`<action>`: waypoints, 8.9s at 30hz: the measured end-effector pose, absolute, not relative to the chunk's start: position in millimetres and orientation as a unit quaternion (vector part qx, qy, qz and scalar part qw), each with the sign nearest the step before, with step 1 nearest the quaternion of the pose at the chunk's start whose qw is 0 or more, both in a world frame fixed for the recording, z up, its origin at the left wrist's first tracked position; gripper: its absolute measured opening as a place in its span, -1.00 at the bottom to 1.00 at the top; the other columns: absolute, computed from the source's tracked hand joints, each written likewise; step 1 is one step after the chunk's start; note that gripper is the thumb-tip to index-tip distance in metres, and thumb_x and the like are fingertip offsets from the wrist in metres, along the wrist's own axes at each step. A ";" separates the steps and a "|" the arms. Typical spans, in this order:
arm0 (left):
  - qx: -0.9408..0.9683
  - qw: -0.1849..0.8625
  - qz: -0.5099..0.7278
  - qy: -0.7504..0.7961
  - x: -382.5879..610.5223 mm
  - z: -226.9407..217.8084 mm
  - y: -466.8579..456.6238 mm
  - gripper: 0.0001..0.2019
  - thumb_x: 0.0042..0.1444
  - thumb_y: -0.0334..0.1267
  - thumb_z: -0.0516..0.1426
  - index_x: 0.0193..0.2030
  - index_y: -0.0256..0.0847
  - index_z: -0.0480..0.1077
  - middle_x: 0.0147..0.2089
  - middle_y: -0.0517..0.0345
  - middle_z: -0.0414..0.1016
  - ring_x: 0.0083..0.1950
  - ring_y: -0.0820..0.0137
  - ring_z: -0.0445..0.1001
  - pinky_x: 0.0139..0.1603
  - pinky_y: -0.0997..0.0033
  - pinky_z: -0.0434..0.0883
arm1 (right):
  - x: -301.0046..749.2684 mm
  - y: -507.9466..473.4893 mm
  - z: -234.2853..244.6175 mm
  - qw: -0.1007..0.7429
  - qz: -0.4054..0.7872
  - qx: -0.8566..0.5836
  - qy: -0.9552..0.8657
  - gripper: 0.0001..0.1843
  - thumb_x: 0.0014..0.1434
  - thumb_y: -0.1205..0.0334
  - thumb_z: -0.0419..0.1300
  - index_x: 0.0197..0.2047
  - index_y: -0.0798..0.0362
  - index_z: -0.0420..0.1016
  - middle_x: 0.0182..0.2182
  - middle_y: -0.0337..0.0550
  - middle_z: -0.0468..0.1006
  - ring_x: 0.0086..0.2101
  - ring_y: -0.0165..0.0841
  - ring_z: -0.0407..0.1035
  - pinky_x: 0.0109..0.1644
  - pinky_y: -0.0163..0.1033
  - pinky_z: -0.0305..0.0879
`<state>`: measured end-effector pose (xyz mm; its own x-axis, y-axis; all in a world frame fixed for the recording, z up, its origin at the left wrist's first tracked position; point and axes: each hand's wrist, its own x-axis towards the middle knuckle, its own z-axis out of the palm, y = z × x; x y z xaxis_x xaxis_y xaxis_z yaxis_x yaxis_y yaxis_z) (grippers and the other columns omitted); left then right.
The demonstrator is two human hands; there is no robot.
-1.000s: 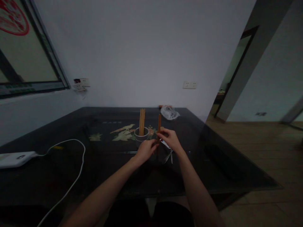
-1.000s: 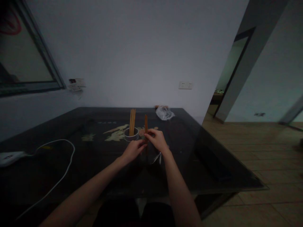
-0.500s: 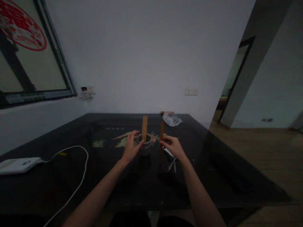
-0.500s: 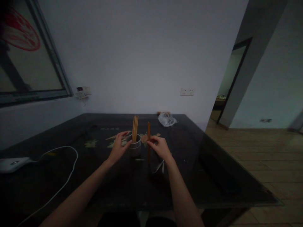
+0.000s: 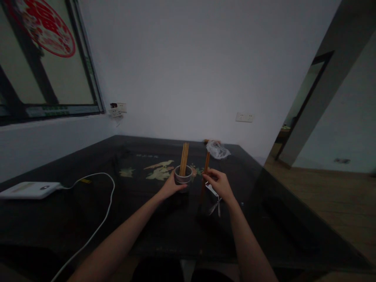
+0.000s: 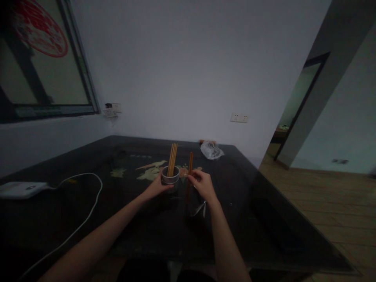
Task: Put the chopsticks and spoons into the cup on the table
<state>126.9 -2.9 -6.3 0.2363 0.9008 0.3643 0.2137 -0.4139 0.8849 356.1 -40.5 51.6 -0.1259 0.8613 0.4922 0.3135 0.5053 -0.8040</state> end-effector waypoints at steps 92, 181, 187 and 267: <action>0.694 0.348 0.473 0.417 138.8 -14.2 -7.0 -0.24 -0.22 -0.20 0.34 0.15 -0.25 0.18 0.13 -0.09 0.36 0.15 0.14 0.34 0.18 0.09 0.25 | 306.8 57.3 93.2 0.440 0.290 -0.568 -0.632 -0.89 -0.05 0.31 0.34 -0.40 0.14 0.54 -0.52 -0.11 0.60 -0.54 -0.36 0.49 -0.45 -0.37 0.45; 0.724 0.025 0.598 0.341 111.2 43.5 -30.2 -0.78 0.16 -0.29 0.06 -0.05 -0.19 0.34 -0.10 0.04 0.39 -0.07 0.36 0.41 0.00 0.23 0.38 | 429.7 -31.4 6.6 0.493 0.233 -0.591 -0.594 -0.61 0.00 -0.04 0.11 -0.43 0.15 0.51 -0.59 -0.13 0.49 -0.58 -0.38 0.31 -0.53 -0.32 0.16; 0.800 -0.015 0.539 0.262 134.3 52.2 -62.4 -0.85 0.17 -0.39 0.02 -0.17 -0.21 0.38 -0.21 0.08 0.46 -0.11 0.37 0.43 -0.04 0.30 0.37 | 425.2 -36.0 12.7 0.464 0.205 -0.609 -0.610 -0.63 -0.01 -0.01 0.09 -0.45 0.13 0.51 -0.60 -0.13 0.50 -0.57 -0.36 0.33 -0.51 -0.32 0.15; 0.786 0.224 0.389 0.425 242.1 23.3 -59.0 -0.80 0.21 -0.13 -0.01 -0.31 -0.16 0.33 -0.45 0.25 0.46 -0.42 0.45 0.43 -0.37 0.51 0.28 | 400.4 -57.1 34.4 0.532 0.379 -0.446 -0.612 -0.67 -0.10 -0.02 0.28 -0.42 0.11 0.49 -0.58 -0.23 0.46 -0.56 -0.43 0.30 -0.46 -0.32 0.24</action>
<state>242.1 -59.0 23.3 0.3366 0.8419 0.4219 0.4939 -0.5393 0.6821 400.4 -57.1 34.4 -0.0365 0.9492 0.3125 0.1426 0.3144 -0.9385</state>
